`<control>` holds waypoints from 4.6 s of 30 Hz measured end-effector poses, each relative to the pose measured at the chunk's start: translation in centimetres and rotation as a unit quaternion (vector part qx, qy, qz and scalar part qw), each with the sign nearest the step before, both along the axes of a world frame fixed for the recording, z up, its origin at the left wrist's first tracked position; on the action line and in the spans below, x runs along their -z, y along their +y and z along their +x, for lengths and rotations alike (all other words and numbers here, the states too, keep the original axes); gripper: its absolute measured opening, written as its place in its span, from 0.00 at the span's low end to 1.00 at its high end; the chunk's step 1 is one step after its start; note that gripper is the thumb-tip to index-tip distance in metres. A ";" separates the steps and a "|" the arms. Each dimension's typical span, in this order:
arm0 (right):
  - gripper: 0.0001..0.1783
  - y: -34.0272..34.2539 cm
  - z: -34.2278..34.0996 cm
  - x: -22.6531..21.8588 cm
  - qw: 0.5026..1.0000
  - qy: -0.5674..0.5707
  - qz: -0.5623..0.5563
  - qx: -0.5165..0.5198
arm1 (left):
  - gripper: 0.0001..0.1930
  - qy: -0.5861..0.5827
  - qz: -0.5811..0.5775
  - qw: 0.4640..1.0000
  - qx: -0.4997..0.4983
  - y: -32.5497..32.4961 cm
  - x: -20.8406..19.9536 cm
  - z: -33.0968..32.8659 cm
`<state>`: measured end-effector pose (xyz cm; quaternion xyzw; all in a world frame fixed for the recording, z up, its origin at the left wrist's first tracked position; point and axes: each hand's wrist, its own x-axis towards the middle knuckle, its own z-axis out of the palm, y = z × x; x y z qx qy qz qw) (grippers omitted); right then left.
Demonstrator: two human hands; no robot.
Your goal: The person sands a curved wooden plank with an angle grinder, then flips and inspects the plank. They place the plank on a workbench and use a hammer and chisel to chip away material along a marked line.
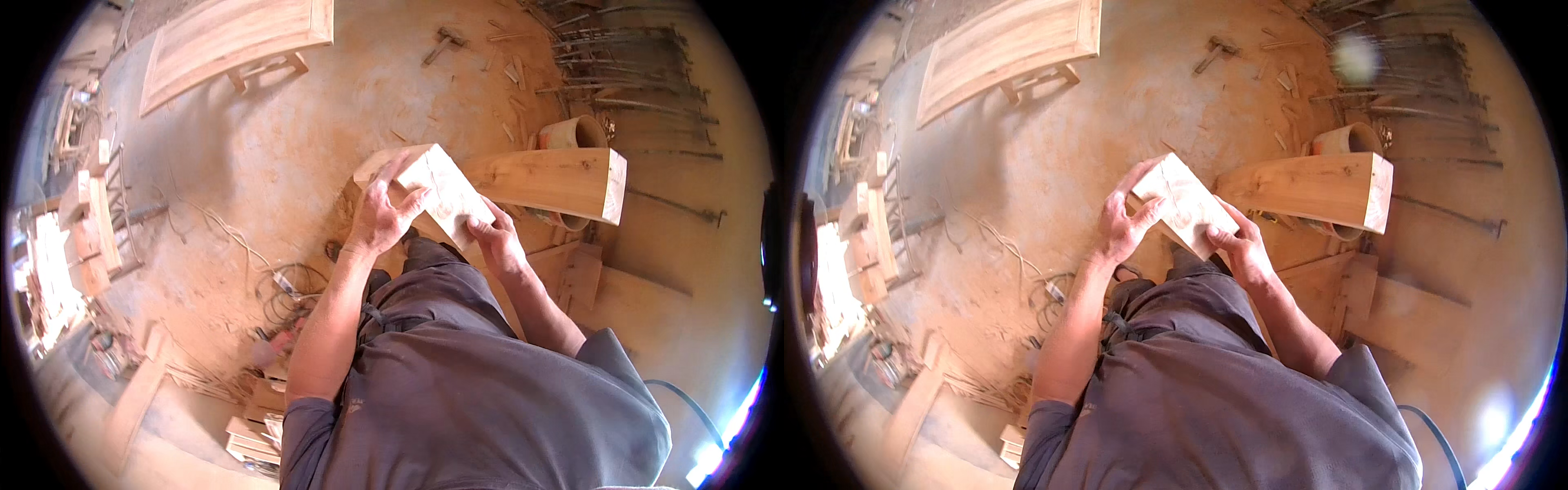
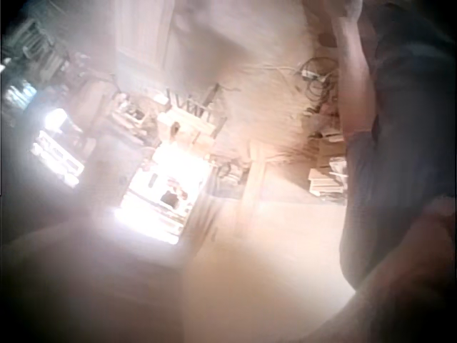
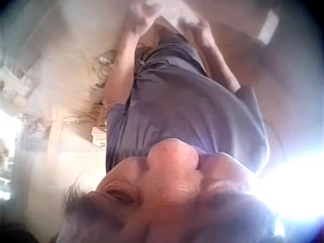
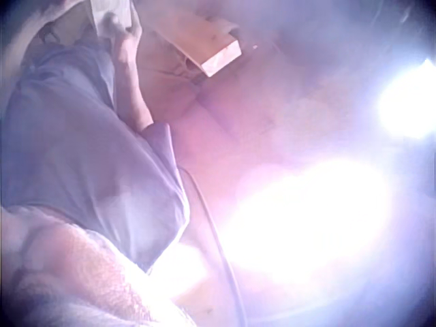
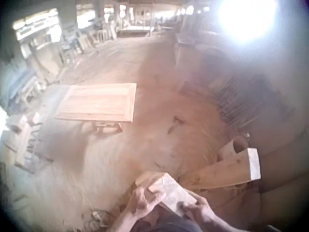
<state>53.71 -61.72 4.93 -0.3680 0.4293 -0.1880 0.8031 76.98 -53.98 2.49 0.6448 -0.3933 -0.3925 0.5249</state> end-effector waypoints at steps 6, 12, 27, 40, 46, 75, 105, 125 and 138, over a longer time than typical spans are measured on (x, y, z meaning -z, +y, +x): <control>0.37 0.1 4.3 -0.4 0.994 0.046 -0.097 -0.013 | 0.42 0.011 0.022 0.995 0.097 -1.9 -0.7 5.7; 0.29 -2.3 7.5 2.4 0.988 0.066 -0.137 0.019 | 0.45 0.110 0.009 0.993 0.047 -2.5 0.0 7.2; 0.24 -7.3 14.2 2.3 0.985 0.067 -0.160 0.003 | 0.41 0.024 0.280 0.950 -0.135 22.1 13.6 10.8; 0.32 -6.9 13.9 0.8 0.907 0.150 -0.378 0.111 | 0.12 0.317 0.437 0.673 -0.506 62.6 21.2 -11.3; 0.30 -3.4 14.1 -3.6 0.791 0.248 -0.560 0.016 | 0.30 -0.208 0.459 0.861 -0.070 62.9 24.1 -16.3; 0.27 16.2 41.6 2.1 0.497 0.194 -0.530 -0.659 | 0.12 0.415 0.035 0.609 -0.675 61.9 26.6 -1.9; 0.27 5.2 97.1 5.1 0.492 0.179 -0.497 -0.692 | 0.23 0.391 -0.166 0.610 -0.669 43.0 6.8 72.4; 0.29 1.8 133.3 16.6 0.296 0.164 -0.475 -0.812 | 0.46 0.430 -0.301 0.325 -0.786 40.6 18.3 120.9; 0.44 35.1 160.7 17.4 0.583 0.059 -0.039 -0.810 | 0.29 0.359 -0.372 0.249 -0.819 38.8 19.8 122.9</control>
